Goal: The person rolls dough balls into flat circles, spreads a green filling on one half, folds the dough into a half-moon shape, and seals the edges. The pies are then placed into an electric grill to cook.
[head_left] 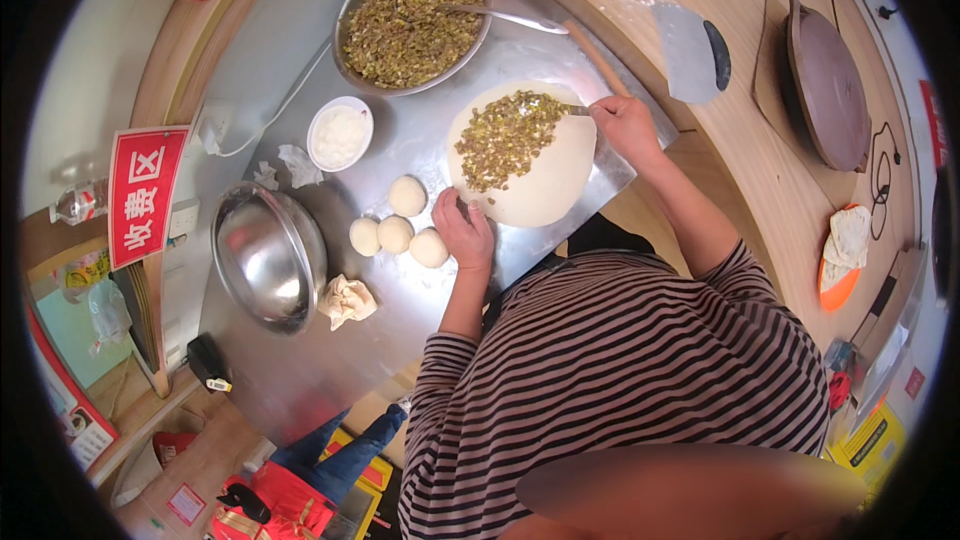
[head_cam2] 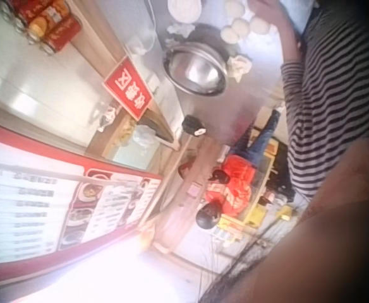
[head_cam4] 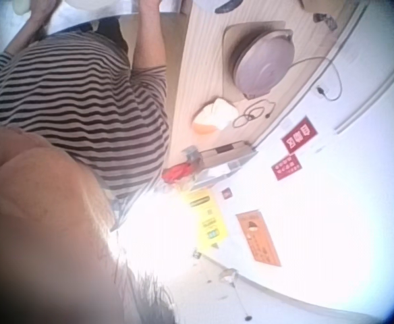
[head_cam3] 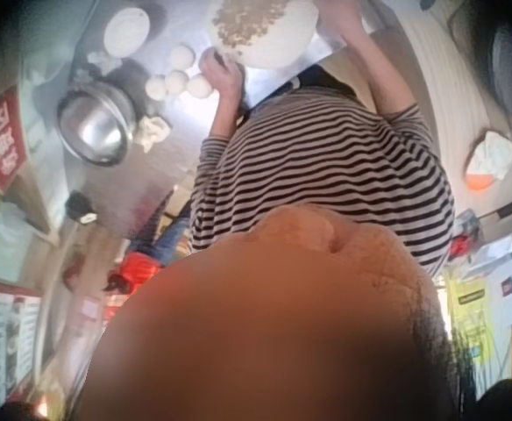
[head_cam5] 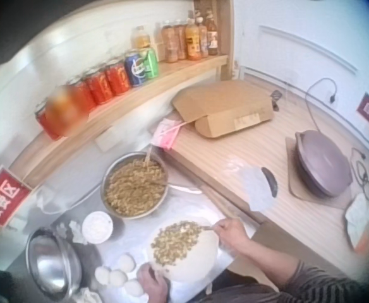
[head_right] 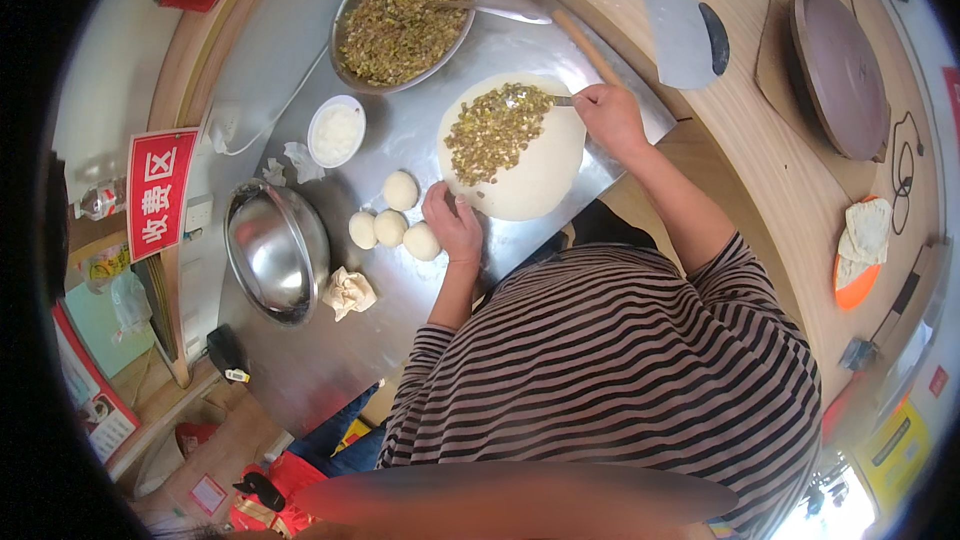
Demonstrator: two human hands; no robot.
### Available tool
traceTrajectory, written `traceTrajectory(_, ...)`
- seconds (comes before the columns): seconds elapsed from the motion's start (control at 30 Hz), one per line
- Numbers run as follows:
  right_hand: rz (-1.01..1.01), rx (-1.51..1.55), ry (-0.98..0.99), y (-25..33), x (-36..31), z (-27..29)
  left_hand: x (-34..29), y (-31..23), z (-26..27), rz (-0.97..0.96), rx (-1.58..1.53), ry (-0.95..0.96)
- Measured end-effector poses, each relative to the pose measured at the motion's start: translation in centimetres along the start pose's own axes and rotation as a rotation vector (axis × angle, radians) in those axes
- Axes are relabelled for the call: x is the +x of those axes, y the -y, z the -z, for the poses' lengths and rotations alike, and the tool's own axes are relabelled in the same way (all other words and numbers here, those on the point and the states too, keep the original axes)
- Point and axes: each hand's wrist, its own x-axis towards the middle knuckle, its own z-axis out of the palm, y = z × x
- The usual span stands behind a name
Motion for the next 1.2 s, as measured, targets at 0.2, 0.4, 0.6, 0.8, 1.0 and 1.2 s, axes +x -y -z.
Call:
traceTrajectory(0.2,-0.042,0.102,0.010,-0.4,-0.9,0.6,0.0,0.1,-0.1,-0.012,0.008,-0.008)
traceTrajectory(0.4,0.041,0.010,-0.055,-1.1,-1.5,1.6,0.0,0.0,-0.1,-0.005,0.002,0.006)
traceTrajectory(0.6,0.006,0.065,-0.005,-0.7,-1.4,1.7,0.0,-0.1,0.0,-0.012,0.004,-0.003)
traceTrajectory(0.8,0.017,-0.006,-0.024,0.0,-0.9,1.5,0.2,-0.1,0.1,-0.009,0.009,0.015)
traceTrajectory(1.0,0.105,0.104,0.035,1.5,-0.2,-1.2,0.1,-0.1,0.0,0.002,0.015,0.008)
traceTrajectory(1.2,0.053,0.022,0.031,1.9,1.3,-2.5,0.1,-0.2,0.0,0.009,0.026,0.011)
